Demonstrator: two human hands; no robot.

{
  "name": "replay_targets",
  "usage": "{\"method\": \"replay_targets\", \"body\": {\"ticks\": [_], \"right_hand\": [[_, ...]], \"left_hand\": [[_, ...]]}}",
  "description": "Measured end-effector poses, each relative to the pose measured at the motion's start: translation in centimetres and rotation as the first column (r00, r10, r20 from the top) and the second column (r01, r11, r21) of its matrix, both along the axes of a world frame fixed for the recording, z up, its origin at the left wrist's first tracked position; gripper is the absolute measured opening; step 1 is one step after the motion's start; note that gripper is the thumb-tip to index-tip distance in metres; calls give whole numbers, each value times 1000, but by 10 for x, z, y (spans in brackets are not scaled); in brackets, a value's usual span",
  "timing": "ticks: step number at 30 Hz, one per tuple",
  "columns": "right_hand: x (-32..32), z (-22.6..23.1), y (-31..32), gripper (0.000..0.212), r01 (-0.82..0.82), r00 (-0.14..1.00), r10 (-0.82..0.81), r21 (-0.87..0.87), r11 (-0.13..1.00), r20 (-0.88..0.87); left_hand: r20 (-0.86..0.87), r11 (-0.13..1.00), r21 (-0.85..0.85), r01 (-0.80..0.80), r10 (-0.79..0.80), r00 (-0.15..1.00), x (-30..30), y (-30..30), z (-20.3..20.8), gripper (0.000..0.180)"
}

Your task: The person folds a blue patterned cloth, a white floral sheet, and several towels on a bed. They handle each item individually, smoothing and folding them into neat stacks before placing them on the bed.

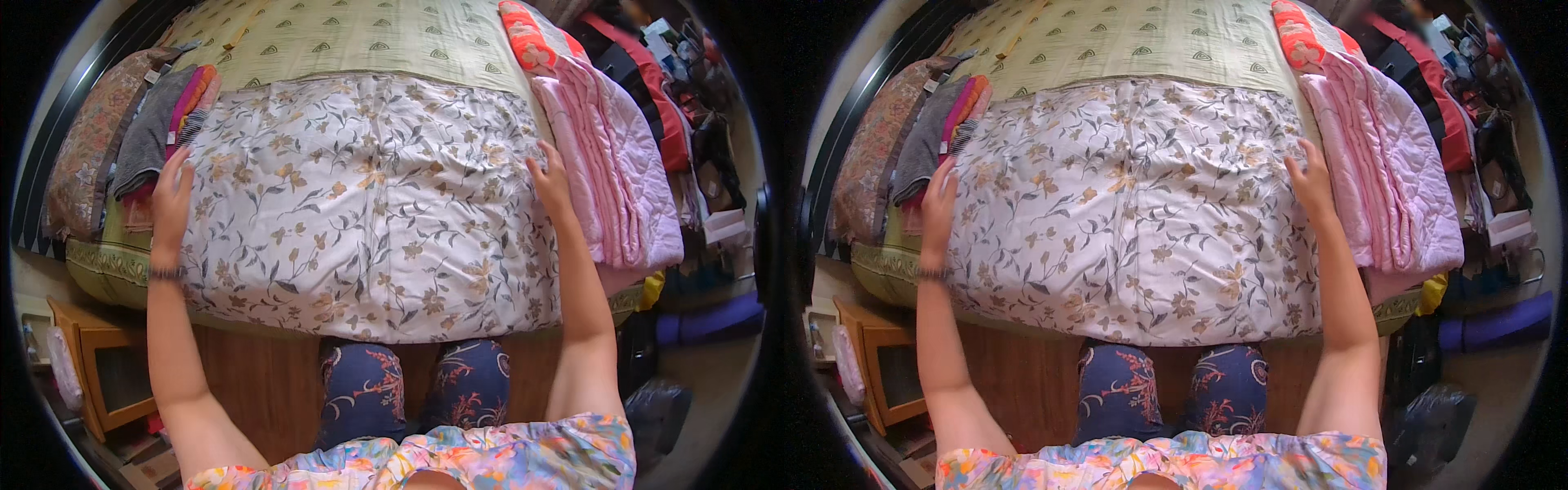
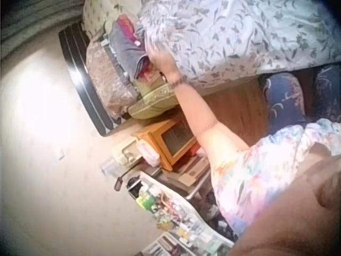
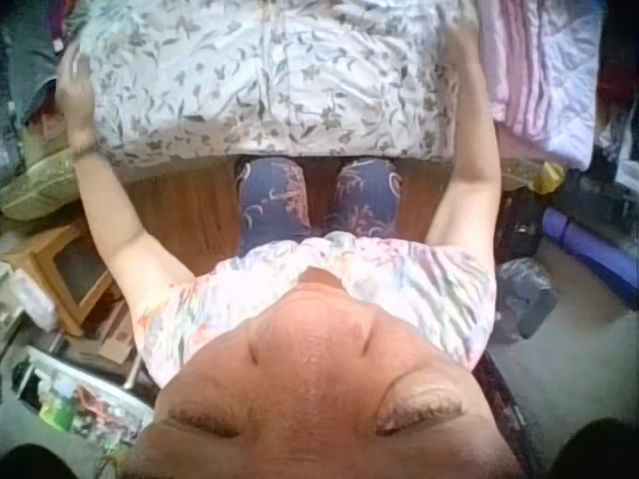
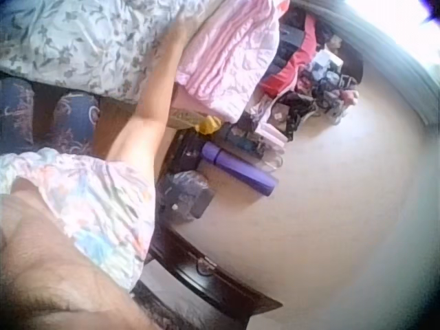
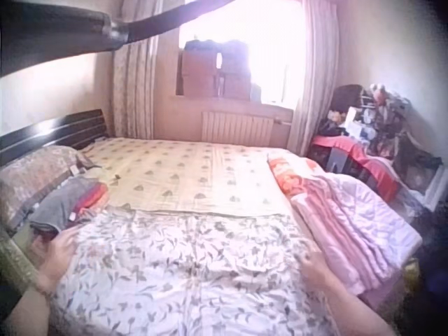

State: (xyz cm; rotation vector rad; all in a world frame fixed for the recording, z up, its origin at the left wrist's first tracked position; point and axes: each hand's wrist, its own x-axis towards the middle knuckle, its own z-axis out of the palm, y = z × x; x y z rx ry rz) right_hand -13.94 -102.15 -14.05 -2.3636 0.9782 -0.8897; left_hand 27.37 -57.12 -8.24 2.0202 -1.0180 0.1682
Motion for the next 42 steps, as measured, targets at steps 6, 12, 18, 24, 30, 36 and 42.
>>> {"method": "replay_targets", "body": {"ticks": [6,12,18,24,30,36,42], "right_hand": [[-126,-43,71,52,71,984,-69,7,997,-165],[-181,-52,142,60,324,931,-312,39,945,-188],[-191,-50,151,38,-17,928,-303,838,546,216],[-165,-16,136,31,-334,640,-476,776,535,603],[-173,125,93,28,-362,780,-298,785,503,551],[-268,66,81,47,-189,837,-322,787,587,442],[-295,-25,107,50,76,781,-561,848,524,276]], "left_hand": [[-540,977,-98,-187,106,835,-62,139,-78,44],[-715,913,-345,-218,-105,691,-83,164,-98,45],[-819,961,-191,-202,-42,572,-91,177,-105,41],[-894,811,-402,-424,-249,372,-82,145,-26,37],[-759,761,-606,-231,-467,453,-100,146,116,37],[-755,892,-327,-312,-48,654,-228,190,81,33],[-830,874,-293,-389,-30,557,-277,217,-41,28]]}}
